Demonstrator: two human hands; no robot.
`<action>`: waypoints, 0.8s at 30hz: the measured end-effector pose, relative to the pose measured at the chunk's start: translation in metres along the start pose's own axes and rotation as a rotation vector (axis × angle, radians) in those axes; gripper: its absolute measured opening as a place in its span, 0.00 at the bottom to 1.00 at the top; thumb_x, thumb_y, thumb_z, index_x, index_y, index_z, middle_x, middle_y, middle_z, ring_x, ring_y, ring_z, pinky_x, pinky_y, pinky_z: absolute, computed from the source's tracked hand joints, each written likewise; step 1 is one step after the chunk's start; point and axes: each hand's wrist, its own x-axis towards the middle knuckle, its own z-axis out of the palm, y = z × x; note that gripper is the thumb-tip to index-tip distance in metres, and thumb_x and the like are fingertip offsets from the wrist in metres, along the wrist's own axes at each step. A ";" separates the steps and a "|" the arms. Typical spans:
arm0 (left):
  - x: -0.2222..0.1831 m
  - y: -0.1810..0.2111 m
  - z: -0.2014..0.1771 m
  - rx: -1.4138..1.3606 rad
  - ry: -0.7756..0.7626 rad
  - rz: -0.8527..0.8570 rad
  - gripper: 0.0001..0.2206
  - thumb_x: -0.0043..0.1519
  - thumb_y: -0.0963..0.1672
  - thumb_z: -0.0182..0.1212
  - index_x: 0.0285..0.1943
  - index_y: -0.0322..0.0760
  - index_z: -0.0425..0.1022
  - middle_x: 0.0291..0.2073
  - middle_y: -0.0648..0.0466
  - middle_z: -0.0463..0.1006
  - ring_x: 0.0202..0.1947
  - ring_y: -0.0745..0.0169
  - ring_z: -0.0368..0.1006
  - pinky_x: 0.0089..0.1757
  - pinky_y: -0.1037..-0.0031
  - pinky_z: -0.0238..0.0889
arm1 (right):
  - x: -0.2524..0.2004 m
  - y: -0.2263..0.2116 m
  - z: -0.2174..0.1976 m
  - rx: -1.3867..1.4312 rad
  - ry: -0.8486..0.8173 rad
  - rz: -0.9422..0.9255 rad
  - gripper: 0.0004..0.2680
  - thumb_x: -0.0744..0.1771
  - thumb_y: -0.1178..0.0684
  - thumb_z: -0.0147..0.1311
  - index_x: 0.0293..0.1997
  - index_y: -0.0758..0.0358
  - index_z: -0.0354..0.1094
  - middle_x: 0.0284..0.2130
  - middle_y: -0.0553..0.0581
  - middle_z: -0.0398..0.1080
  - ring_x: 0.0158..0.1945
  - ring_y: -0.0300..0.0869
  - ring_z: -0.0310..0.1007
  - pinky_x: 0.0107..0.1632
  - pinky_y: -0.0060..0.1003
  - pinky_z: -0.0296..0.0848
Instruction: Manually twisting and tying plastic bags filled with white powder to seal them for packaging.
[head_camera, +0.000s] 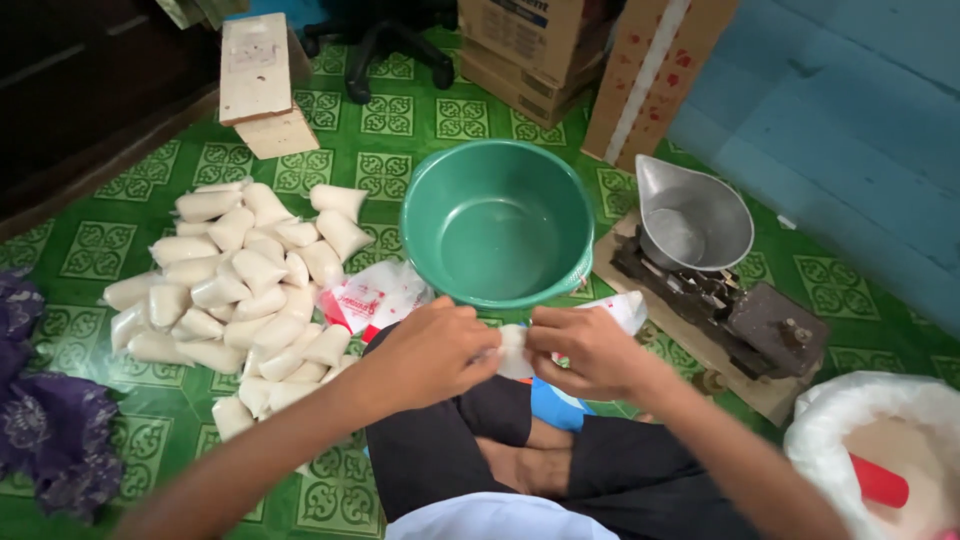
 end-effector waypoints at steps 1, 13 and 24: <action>-0.005 -0.001 -0.001 -0.135 0.011 -0.105 0.12 0.63 0.50 0.51 0.28 0.46 0.68 0.18 0.56 0.70 0.27 0.54 0.69 0.34 0.68 0.58 | 0.005 -0.001 0.008 0.250 0.039 0.162 0.10 0.65 0.52 0.50 0.21 0.57 0.61 0.22 0.49 0.56 0.21 0.45 0.58 0.24 0.39 0.59; -0.091 -0.039 0.144 -1.108 0.700 -0.752 0.14 0.61 0.41 0.56 0.20 0.35 0.66 0.40 0.55 0.65 0.37 0.66 0.65 0.42 0.76 0.61 | -0.008 0.031 0.248 1.248 0.541 0.735 0.13 0.62 0.60 0.51 0.15 0.61 0.51 0.39 0.62 0.63 0.43 0.44 0.62 0.44 0.34 0.59; -0.112 -0.041 0.173 -1.376 1.094 -0.909 0.15 0.62 0.45 0.59 0.24 0.31 0.78 0.43 0.53 0.73 0.42 0.71 0.66 0.47 0.79 0.61 | 0.015 0.012 0.279 1.556 0.603 1.120 0.10 0.61 0.57 0.56 0.17 0.65 0.61 0.31 0.57 0.67 0.30 0.37 0.66 0.34 0.28 0.63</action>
